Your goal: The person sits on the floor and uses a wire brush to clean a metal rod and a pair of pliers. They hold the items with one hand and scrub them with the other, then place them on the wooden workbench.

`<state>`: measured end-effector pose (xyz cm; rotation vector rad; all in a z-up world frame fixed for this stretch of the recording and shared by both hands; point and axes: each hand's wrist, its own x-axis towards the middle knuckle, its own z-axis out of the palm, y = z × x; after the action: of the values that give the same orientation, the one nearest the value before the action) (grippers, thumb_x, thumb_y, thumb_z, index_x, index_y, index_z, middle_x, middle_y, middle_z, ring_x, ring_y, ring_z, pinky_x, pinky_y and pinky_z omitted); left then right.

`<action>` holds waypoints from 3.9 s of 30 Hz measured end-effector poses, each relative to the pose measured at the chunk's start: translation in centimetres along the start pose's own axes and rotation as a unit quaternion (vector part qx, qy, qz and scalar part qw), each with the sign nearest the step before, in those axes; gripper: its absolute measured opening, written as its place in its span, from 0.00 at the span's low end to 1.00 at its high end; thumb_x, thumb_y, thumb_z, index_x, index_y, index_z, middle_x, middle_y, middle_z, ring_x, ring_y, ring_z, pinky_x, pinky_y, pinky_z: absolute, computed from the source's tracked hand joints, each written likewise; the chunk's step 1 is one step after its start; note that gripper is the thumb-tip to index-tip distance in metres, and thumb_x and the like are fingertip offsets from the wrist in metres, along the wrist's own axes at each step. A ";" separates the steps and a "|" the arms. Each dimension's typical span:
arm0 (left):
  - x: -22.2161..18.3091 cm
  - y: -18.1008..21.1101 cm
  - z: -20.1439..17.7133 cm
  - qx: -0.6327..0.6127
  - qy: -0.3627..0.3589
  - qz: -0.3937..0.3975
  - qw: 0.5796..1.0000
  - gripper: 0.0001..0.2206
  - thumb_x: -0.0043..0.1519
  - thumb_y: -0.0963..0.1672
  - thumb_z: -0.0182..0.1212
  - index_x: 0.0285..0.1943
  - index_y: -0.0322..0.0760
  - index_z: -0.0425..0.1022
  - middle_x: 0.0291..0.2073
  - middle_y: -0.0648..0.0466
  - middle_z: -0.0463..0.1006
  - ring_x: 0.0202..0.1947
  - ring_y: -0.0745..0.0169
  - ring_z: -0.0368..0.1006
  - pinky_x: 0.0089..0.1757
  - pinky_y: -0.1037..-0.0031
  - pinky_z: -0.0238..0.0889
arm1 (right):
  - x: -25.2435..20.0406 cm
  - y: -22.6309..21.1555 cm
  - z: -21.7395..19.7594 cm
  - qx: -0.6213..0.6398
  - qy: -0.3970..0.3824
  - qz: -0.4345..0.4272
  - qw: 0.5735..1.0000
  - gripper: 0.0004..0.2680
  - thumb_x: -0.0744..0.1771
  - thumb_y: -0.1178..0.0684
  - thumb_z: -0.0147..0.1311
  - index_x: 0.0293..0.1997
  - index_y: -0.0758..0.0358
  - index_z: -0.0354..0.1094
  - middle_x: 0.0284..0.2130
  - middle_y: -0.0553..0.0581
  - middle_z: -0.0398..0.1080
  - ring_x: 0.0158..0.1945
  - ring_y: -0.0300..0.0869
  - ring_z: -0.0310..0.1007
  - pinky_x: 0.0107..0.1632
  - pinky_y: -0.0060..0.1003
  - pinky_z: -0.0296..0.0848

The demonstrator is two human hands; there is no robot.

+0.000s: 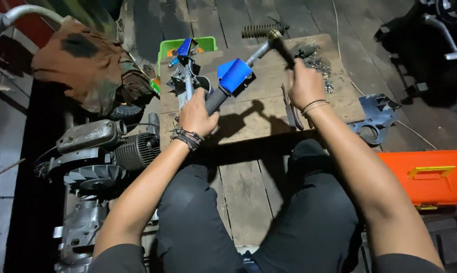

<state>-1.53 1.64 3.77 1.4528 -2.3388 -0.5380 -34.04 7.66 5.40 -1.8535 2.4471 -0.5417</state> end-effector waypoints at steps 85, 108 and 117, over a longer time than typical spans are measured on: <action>0.0 1.9 2.0 0.003 -0.018 -0.049 0.999 0.23 0.60 0.57 0.61 0.56 0.48 0.65 0.46 0.42 0.81 0.50 0.37 0.78 0.50 0.49 0.70 | -0.5 1.4 2.8 -0.022 -0.046 0.025 0.998 0.10 0.68 0.49 0.46 0.51 0.61 0.63 0.36 0.72 0.76 0.45 0.68 0.78 0.47 0.63 0.76; -0.2 0.9 2.7 -0.005 0.106 0.015 0.994 0.22 0.55 0.47 0.74 0.52 0.45 0.65 0.44 0.51 0.75 0.52 0.44 0.74 0.55 0.52 0.62 | -4.1 -7.3 -3.9 0.029 -0.163 -0.039 0.985 0.11 0.68 0.51 0.47 0.42 0.68 0.75 0.37 0.74 0.77 0.50 0.66 0.77 0.55 0.58 0.74; 0.1 0.8 2.5 -0.016 0.096 -0.011 0.995 0.23 0.55 0.46 0.73 0.55 0.43 0.65 0.45 0.50 0.74 0.53 0.42 0.74 0.57 0.48 0.59 | -1.8 0.4 -0.6 0.133 -0.007 -0.017 0.991 0.09 0.70 0.50 0.48 0.46 0.63 0.72 0.35 0.70 0.77 0.44 0.69 0.76 0.48 0.63 0.74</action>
<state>-3.38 2.21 1.95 1.4490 -2.1589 -0.4201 -33.99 9.63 5.54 -1.7853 2.2099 -0.8102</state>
